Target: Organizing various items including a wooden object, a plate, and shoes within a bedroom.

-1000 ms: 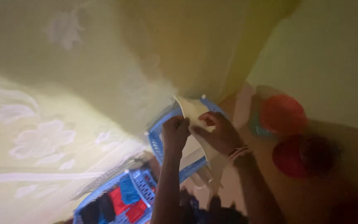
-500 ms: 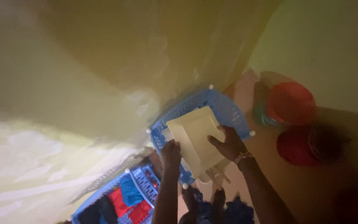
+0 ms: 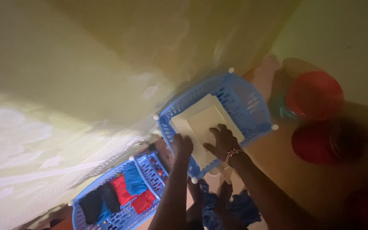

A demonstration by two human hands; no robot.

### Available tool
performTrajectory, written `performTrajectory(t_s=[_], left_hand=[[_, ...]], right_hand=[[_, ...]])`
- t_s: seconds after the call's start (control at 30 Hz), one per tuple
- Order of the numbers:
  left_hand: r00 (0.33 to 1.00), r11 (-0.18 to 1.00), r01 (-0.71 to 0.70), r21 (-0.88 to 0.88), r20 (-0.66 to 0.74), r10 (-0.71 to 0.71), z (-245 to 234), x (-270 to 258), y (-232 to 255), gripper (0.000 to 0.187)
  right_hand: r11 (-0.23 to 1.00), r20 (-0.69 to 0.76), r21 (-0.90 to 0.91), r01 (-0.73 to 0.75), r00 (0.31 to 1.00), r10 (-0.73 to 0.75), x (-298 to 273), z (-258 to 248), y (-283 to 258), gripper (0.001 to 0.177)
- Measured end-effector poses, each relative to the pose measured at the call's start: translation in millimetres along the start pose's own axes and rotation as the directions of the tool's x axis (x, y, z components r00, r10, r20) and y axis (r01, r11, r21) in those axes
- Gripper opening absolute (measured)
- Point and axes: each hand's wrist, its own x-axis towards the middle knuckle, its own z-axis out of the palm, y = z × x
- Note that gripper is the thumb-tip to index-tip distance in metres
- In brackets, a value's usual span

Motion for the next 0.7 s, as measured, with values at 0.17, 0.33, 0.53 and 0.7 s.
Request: performTrajectory(t_s=[0.17, 0.33, 0.53, 0.7], left_hand=[[1.000, 0.973, 0.016, 0.231, -0.030, -0.009, 2, -10, 20, 0.067], [0.990, 0.962, -0.136, 0.236, -0.017, 0.144, -6, -30, 54, 0.086], [0.949, 0.881, -0.315, 0.354, 0.086, 0.304, -9, -45, 77, 0.104], [0.962, 0.902, -0.260, 0.345, 0.171, 0.212, -13, -59, 92, 0.109]], right_hand=[[0.998, 0.137, -0.048, -0.039, 0.990, 0.046, -2, 0, -11, 0.070], [0.992, -0.005, -0.044, 0.120, 0.993, -0.120, 12, 27, 8, 0.060], [0.990, -0.127, -0.056, -0.126, 0.985, 0.118, 22, 15, 3, 0.077], [0.992, -0.116, -0.111, -0.052, 0.993, 0.039, 38, 45, 39, 0.105]])
